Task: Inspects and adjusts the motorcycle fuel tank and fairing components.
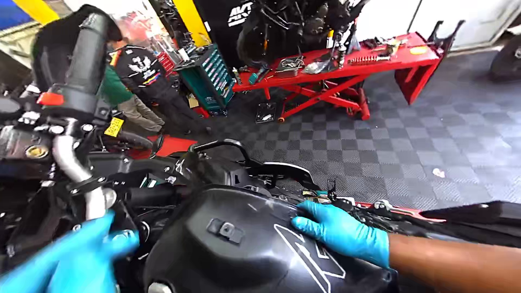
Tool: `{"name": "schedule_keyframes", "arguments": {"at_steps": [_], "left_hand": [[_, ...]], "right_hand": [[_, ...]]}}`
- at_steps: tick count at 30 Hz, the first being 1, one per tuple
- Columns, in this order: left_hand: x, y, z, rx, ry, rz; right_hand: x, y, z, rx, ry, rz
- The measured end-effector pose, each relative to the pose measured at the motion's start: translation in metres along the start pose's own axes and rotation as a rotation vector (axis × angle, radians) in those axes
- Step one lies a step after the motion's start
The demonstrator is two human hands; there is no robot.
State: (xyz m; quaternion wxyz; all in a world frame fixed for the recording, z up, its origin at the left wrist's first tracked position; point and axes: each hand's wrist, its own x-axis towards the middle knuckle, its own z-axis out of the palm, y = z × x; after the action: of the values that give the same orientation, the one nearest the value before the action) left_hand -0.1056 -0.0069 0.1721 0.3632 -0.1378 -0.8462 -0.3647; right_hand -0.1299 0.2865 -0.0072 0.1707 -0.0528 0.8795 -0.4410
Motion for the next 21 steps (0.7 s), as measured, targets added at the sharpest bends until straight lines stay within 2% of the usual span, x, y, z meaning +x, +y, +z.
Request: {"name": "schedule_keyframes", "arguments": {"at_steps": [2, 5, 7, 9, 12, 14, 18, 21], "left_hand": [[0.067, -0.026, 0.021, 0.27, -0.197, 0.105], [0.143, -0.078, 0.048, 0.663, -0.673, 0.337], [0.169, -0.112, 0.065, 0.836, -1.0, 0.454], [0.171, -0.133, 0.075, 0.969, -1.219, 0.564], [0.159, -0.156, 0.081, 0.851, -1.241, 0.832], [0.15, -0.167, 0.089, 0.713, -1.234, 0.943], [0.138, -0.171, 0.095, 0.65, -1.27, 0.99], [0.131, -0.179, 0.093, 0.664, -1.208, 1.014]], "right_hand": [[0.002, 0.001, -0.004, 0.023, -0.037, -0.011], [0.009, 0.007, -0.007, 0.114, -0.095, -0.06], [0.016, 0.011, -0.012, 0.178, -0.124, -0.164], [0.024, 0.016, -0.013, 0.283, -0.184, -0.267], [0.035, 0.015, -0.019, 0.407, -0.341, -0.28], [0.043, 0.012, -0.025, 0.398, -0.438, -0.266], [0.061, 0.009, -0.029, 0.488, -0.558, -0.253], [0.071, 0.007, -0.025, 0.483, -0.635, -0.2]]}}
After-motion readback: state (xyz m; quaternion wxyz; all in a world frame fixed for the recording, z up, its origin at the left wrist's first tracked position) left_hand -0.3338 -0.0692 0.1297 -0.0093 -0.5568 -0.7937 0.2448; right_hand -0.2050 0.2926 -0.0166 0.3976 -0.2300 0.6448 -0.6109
